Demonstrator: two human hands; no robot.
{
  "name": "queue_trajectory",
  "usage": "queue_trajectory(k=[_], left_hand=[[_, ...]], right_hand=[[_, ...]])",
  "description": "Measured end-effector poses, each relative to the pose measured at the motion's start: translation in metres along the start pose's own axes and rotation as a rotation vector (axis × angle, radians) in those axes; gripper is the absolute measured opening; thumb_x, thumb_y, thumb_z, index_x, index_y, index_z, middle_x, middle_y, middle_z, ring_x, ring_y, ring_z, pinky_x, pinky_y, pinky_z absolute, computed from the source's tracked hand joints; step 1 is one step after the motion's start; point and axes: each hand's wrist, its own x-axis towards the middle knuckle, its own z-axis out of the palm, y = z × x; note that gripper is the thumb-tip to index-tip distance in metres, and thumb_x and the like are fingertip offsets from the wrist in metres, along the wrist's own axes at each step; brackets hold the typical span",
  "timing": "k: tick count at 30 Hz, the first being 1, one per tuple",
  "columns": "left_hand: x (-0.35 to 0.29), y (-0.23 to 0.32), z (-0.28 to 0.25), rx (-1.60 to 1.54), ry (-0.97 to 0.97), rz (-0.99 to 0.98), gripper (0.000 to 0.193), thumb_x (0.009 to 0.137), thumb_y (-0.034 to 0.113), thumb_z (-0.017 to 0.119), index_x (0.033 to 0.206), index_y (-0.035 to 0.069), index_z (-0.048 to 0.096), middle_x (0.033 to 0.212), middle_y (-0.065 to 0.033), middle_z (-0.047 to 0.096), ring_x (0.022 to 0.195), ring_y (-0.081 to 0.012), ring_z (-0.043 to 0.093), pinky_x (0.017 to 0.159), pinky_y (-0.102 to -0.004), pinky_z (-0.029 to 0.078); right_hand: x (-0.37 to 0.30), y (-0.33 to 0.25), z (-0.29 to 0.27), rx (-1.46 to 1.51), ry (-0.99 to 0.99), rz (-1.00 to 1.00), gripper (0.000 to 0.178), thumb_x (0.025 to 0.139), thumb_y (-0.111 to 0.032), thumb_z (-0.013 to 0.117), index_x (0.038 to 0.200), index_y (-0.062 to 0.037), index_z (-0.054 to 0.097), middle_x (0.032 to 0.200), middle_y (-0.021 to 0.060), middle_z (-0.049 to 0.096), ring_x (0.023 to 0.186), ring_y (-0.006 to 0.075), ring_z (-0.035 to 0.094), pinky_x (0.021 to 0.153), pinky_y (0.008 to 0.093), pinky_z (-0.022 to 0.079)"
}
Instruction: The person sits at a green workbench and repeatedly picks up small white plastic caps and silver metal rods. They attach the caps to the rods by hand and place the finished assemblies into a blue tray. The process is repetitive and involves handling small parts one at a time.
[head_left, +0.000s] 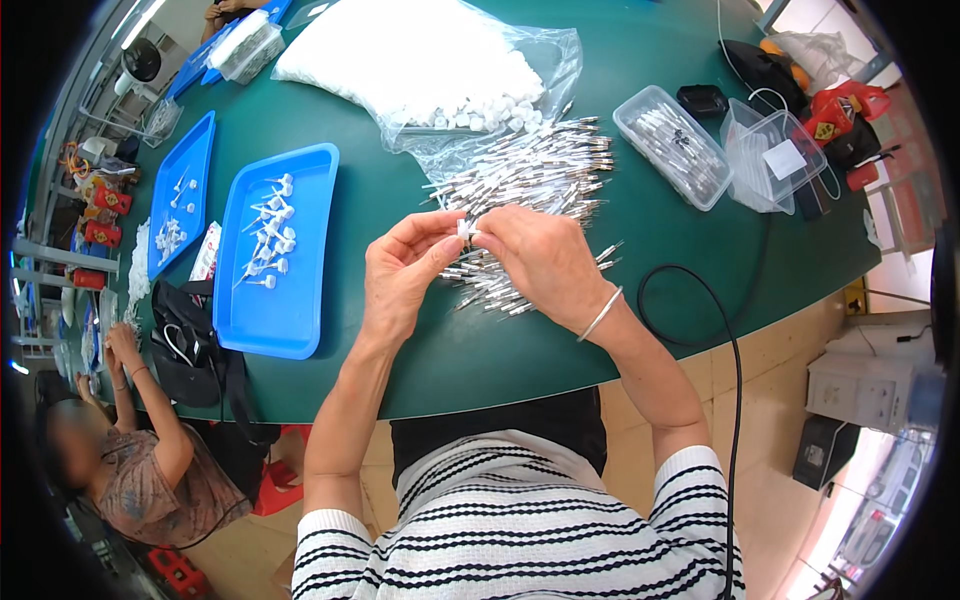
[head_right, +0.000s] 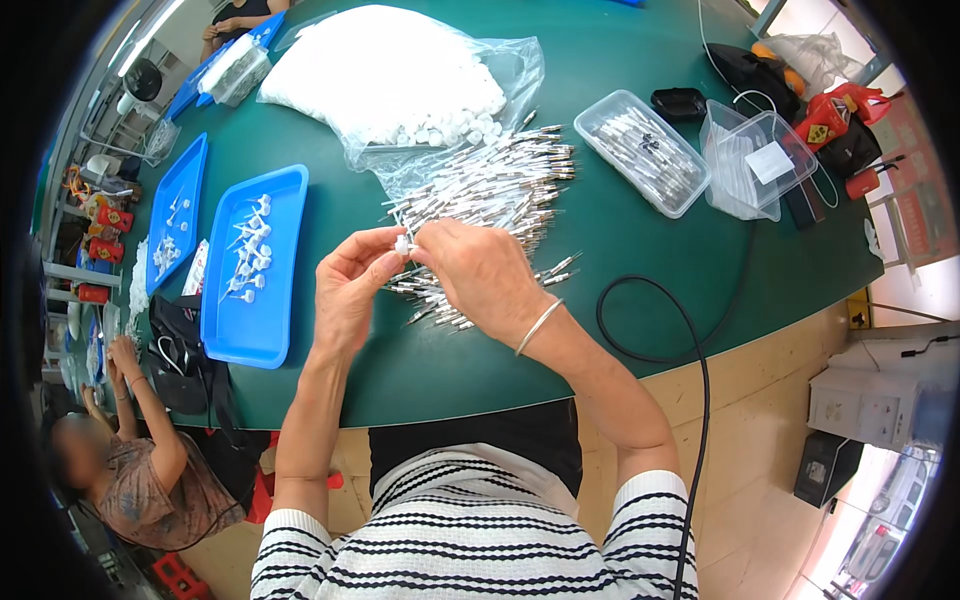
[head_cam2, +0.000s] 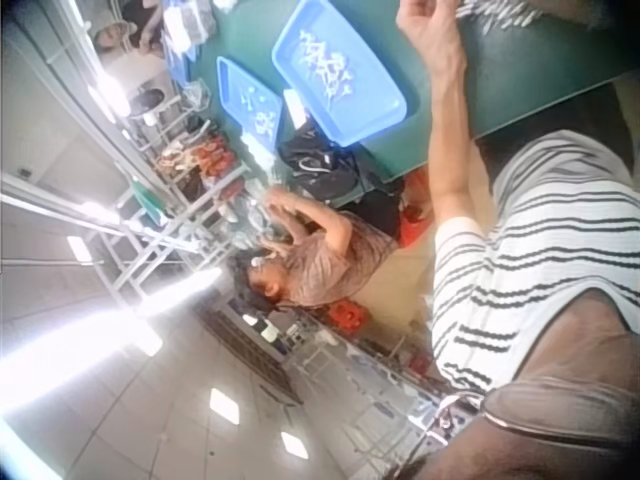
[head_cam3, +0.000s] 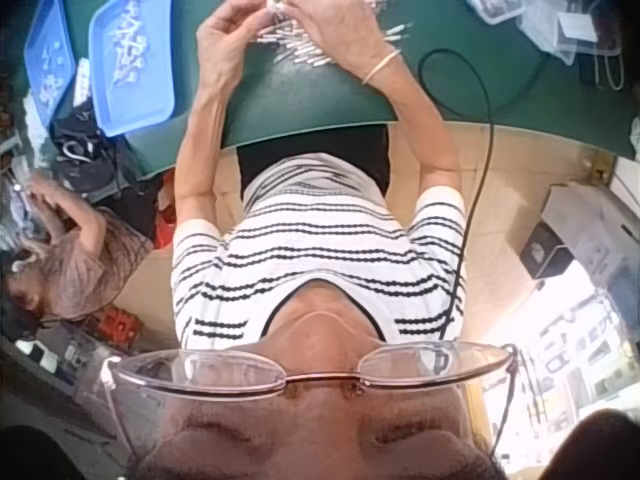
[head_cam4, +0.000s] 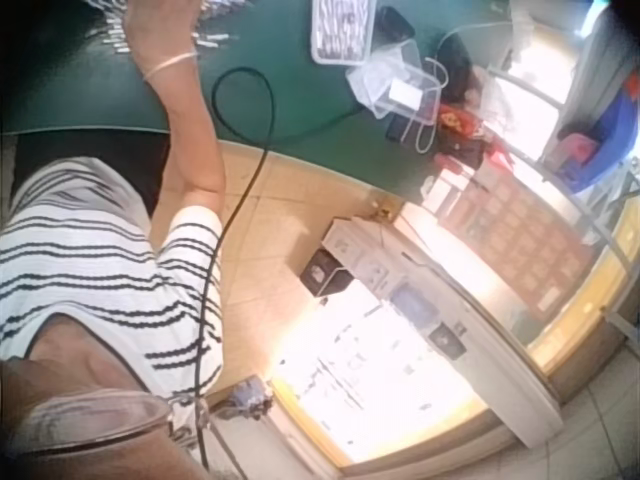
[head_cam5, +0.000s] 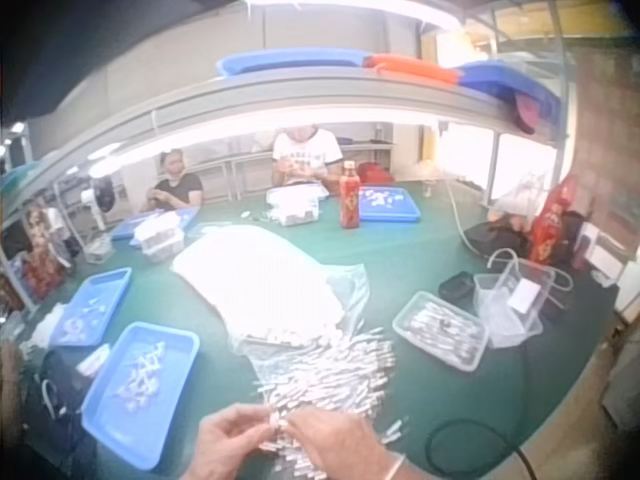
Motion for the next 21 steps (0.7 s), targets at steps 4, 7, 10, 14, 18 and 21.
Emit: queue_trajectory(k=[4, 7, 10, 14, 18, 21], left_hand=[[0.0005, 0.0028, -0.0032, 0.005, -0.032, -0.013, 0.028, 0.085, 0.0, 0.067, 0.113, -0.004, 0.062, 0.105, -0.0082, 0.066, 0.092, -0.0096, 0.062, 0.082, -0.0212, 0.051], [-0.0001, 0.0034, -0.004, 0.003, -0.031, -0.002, 0.027, 0.085, 0.001, 0.067, 0.112, -0.004, 0.063, 0.105, -0.0084, 0.067, 0.092, -0.0095, 0.062, 0.082, -0.0212, 0.051], [-0.0002, 0.0021, -0.0034, 0.012, -0.025, 0.029, 0.026, 0.086, 0.0, 0.066, 0.111, -0.004, 0.063, 0.105, -0.009, 0.066, 0.092, -0.0097, 0.063, 0.083, -0.0216, 0.051], [-0.002, 0.0029, -0.0019, 0.005, -0.029, 0.049, 0.023, 0.086, 0.0, 0.066, 0.109, -0.004, 0.063, 0.104, -0.0095, 0.066, 0.092, -0.0102, 0.063, 0.084, -0.0227, 0.051], [-0.0025, 0.0012, -0.0028, -0.055, -0.059, 0.043, 0.022, 0.086, -0.001, 0.066, 0.107, -0.004, 0.062, 0.103, -0.0094, 0.066, 0.092, -0.0109, 0.063, 0.086, -0.0236, 0.05], [-0.0026, 0.0002, -0.0037, -0.076, -0.077, 0.037, 0.021, 0.086, -0.001, 0.066, 0.106, -0.004, 0.061, 0.103, -0.0091, 0.066, 0.092, -0.0108, 0.063, 0.085, -0.0228, 0.05]], right_hand=[[-0.0018, 0.0017, 0.0034, -0.045, 0.012, -0.035, 0.01, 0.089, -0.014, 0.058, 0.086, -0.0042, 0.056, 0.077, 0.0119, 0.06, 0.068, 0.0317, 0.062, 0.059, 0.0401, 0.049], [-0.0021, -0.0025, 0.0012, -0.037, -0.009, -0.003, 0.01, 0.088, -0.012, 0.061, 0.088, -0.0023, 0.058, 0.08, 0.0123, 0.061, 0.071, 0.0315, 0.062, 0.061, 0.038, 0.049], [-0.0027, -0.0033, 0.0019, -0.055, -0.013, -0.002, 0.01, 0.088, -0.012, 0.061, 0.088, -0.0023, 0.057, 0.079, 0.0119, 0.06, 0.07, 0.0309, 0.061, 0.06, 0.0378, 0.048], [-0.0021, -0.0037, 0.0032, 0.014, 0.026, -0.032, 0.011, 0.088, -0.012, 0.06, 0.086, -0.0021, 0.056, 0.075, 0.0123, 0.059, 0.067, 0.031, 0.061, 0.058, 0.0382, 0.048], [-0.0003, -0.0007, -0.0002, 0.096, 0.025, -0.059, 0.012, 0.088, -0.012, 0.059, 0.083, -0.002, 0.055, 0.072, 0.0132, 0.058, 0.066, 0.0318, 0.06, 0.057, 0.0398, 0.048], [-0.0011, -0.0002, -0.0009, 0.094, 0.002, -0.053, 0.012, 0.088, -0.012, 0.059, 0.083, -0.0019, 0.055, 0.072, 0.0129, 0.058, 0.066, 0.0318, 0.06, 0.057, 0.0399, 0.048]])
